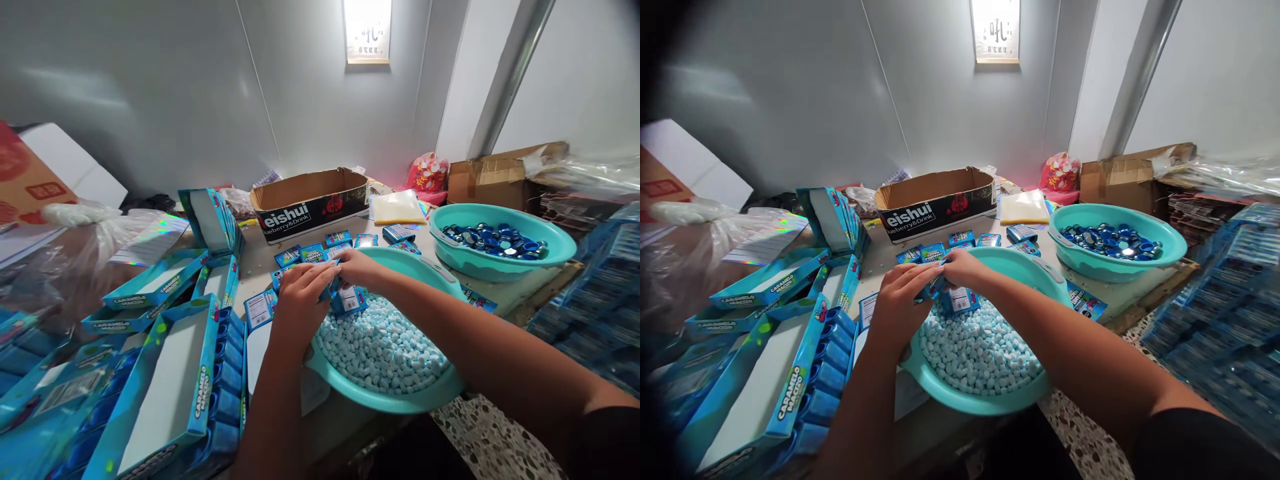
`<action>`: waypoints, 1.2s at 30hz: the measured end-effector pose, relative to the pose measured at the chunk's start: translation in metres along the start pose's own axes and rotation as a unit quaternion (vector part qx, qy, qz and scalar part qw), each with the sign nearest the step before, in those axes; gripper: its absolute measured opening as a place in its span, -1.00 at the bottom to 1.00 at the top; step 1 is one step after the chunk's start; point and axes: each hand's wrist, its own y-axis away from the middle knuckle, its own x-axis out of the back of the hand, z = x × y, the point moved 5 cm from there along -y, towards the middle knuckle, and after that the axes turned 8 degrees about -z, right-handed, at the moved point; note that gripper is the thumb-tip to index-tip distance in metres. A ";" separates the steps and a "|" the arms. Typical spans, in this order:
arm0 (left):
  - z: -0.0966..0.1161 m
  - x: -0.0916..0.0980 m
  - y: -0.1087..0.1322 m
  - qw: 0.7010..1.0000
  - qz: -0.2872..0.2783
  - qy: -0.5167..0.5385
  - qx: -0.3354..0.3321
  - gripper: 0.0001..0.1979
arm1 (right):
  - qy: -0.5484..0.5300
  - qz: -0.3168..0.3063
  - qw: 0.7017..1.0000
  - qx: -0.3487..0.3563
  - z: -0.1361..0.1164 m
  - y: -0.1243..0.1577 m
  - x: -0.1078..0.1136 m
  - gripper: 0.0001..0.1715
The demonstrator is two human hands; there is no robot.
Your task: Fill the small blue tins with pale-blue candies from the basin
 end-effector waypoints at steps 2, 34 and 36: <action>-0.001 0.000 -0.001 1.000 0.007 0.003 0.007 -0.45 | -0.003 -0.001 1.000 -0.001 -0.001 0.000 0.000 -0.85; -0.007 0.005 0.004 0.997 0.064 -0.011 0.034 -0.49 | -0.127 -0.063 0.990 -0.003 -0.012 0.005 0.001 -0.86; -0.004 0.005 0.003 0.998 0.057 -0.004 0.013 -0.48 | -0.122 -0.047 0.991 -0.009 -0.012 0.006 -0.001 -0.84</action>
